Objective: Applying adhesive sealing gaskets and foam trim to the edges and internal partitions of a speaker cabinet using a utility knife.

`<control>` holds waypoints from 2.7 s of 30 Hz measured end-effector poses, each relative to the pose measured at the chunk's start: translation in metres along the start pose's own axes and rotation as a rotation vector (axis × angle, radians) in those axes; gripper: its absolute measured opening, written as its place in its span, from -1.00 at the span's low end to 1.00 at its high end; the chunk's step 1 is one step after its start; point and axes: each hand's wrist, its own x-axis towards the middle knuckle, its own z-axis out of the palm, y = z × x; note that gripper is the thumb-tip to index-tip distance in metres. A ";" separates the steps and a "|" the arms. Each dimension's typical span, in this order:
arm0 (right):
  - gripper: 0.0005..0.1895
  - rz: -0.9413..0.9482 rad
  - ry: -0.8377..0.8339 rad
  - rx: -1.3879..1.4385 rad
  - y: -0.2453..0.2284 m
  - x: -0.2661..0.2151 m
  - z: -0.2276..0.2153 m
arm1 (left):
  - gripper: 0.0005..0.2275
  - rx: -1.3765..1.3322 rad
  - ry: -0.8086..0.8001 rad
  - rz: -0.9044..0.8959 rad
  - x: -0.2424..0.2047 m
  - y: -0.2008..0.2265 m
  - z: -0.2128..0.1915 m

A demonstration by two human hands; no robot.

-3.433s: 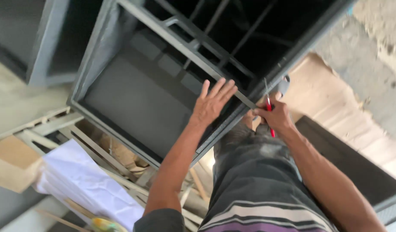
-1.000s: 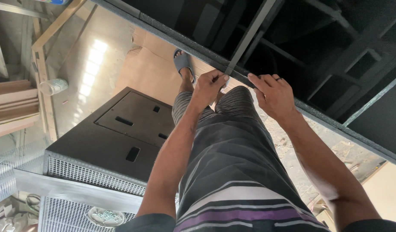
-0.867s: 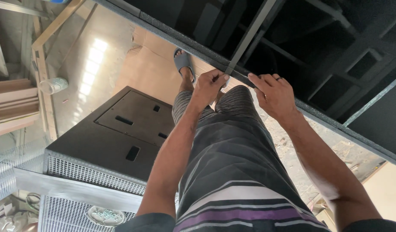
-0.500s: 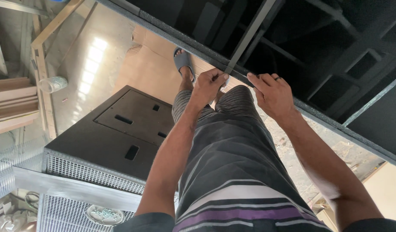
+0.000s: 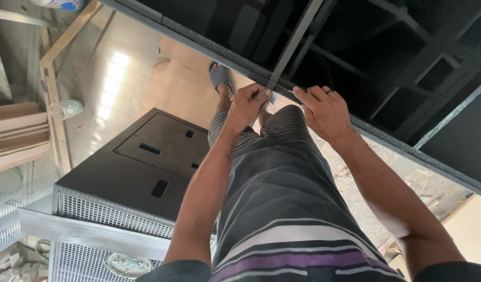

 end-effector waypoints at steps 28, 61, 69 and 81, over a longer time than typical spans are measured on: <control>-0.37 0.256 0.154 0.215 0.005 0.032 0.001 | -0.68 0.117 0.380 -0.239 -0.081 -0.095 -0.079; -0.10 0.779 -0.468 0.279 -0.009 0.109 0.008 | -0.49 0.221 0.656 -0.410 -0.160 -0.217 -0.145; 0.00 0.748 -0.409 0.280 -0.016 0.099 -0.012 | -0.75 -0.200 1.234 -0.136 -0.182 -0.197 -0.170; -0.55 0.772 -0.176 0.443 0.027 -0.051 -0.020 | -0.59 -0.719 1.147 0.089 -0.163 -0.112 -0.172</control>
